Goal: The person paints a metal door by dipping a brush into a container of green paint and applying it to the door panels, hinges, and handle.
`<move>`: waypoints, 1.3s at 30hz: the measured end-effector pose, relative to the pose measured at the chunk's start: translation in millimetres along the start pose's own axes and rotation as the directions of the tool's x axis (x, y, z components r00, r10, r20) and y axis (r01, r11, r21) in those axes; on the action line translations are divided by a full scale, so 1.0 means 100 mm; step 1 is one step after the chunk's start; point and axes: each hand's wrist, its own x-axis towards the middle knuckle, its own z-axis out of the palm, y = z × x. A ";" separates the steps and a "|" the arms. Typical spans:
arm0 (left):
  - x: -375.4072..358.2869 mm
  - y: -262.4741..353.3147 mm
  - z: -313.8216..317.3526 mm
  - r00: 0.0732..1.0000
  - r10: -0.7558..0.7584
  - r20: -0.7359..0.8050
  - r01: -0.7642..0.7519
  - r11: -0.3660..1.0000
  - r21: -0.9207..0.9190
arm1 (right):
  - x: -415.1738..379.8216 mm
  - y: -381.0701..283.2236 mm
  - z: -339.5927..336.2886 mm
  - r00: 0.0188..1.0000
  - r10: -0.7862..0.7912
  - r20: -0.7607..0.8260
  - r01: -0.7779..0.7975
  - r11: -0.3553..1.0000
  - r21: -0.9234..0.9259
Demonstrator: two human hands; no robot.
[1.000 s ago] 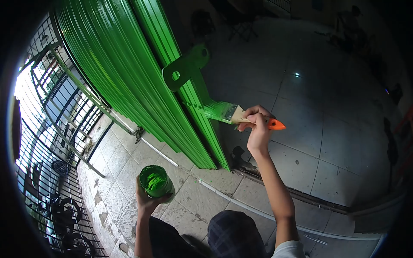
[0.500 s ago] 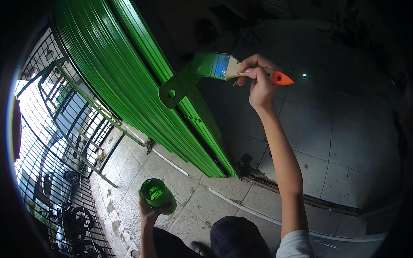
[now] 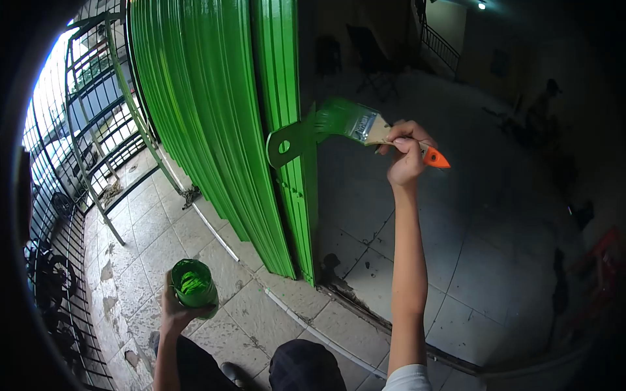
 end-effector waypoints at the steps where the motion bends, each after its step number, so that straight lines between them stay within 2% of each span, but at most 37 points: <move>1: 0.00 0.01 -0.01 1.000 0.002 -0.005 -0.002 1.000 0.014 | 0.02 0.03 -0.02 0.996 -0.002 -0.093 0.000 1.000 -0.019; 4: -0.02 0.01 -0.03 1.000 0.012 -0.013 -0.011 1.000 0.009 | 0.04 0.09 -0.17 0.977 -0.054 -0.206 0.040 0.996 -0.075; 7: -0.01 -0.05 -0.04 0.999 0.038 -0.030 -0.038 0.999 0.005 | -0.09 0.02 -0.13 0.992 -0.011 -0.124 0.020 0.997 0.069; 10: -0.01 -0.08 -0.03 0.999 0.041 -0.019 -0.041 0.999 0.005 | -0.27 0.17 -0.13 0.954 0.137 -0.266 -0.121 0.990 0.075; 11: -0.01 -0.07 -0.02 0.999 0.037 -0.014 -0.037 0.999 0.001 | -0.31 0.20 -0.24 0.964 0.134 -0.230 -0.121 0.990 0.072; 14: 0.00 -0.05 -0.02 0.999 0.050 0.000 -0.050 0.999 0.004 | -0.32 0.09 -0.15 0.917 0.100 -0.386 -0.067 0.993 0.097; 18: 0.01 -0.03 0.02 1.000 0.026 0.006 -0.025 1.000 -0.007 | -0.46 0.15 -0.15 0.943 0.168 -0.289 -0.163 0.986 0.042; 19: 0.01 -0.04 0.02 1.000 0.029 0.007 -0.029 0.999 -0.014 | -0.47 0.13 -0.19 0.956 0.129 -0.265 -0.121 0.992 0.047; 22: 0.02 -0.06 0.02 0.999 0.035 0.005 -0.035 0.999 -0.019 | -0.48 0.06 -0.05 0.918 0.136 -0.372 -0.120 0.991 0.065; 24: 0.02 -0.02 0.03 0.999 0.032 0.019 -0.031 0.999 -0.016 | -0.55 0.10 -0.04 0.927 0.215 -0.309 -0.191 0.976 0.107; 25: 0.02 -0.02 0.03 0.999 0.025 0.022 -0.025 0.999 -0.024 | -0.56 0.12 -0.08 0.913 0.220 -0.343 -0.203 0.975 0.085; 28: 0.04 -0.02 0.03 1.000 0.023 0.018 -0.022 0.999 -0.034 | -0.56 0.09 -0.12 0.895 0.164 -0.414 -0.146 0.987 0.074; 31: 0.03 -0.03 0.04 1.000 0.023 0.018 -0.023 0.999 -0.043 | -0.56 0.06 -0.06 0.933 0.247 -0.263 -0.232 0.969 0.087; 34: 0.04 -0.04 0.05 1.000 0.018 0.021 -0.017 0.998 -0.060 | -0.43 0.09 -0.17 0.932 0.151 -0.331 -0.152 0.988 0.022; 35: 0.04 -0.04 0.05 0.999 0.030 0.021 -0.029 0.998 -0.049 | -0.38 0.10 -0.19 0.936 0.138 -0.324 -0.115 0.989 0.089; 38: 0.04 -0.01 0.04 0.999 0.034 0.018 -0.033 0.998 -0.045 | -0.21 -0.01 0.00 0.966 0.161 -0.204 -0.115 0.969 0.219; 39: 0.03 0.00 0.05 0.999 0.031 0.020 -0.030 0.998 -0.049 | -0.16 0.02 -0.02 0.980 0.161 -0.115 -0.148 0.982 0.116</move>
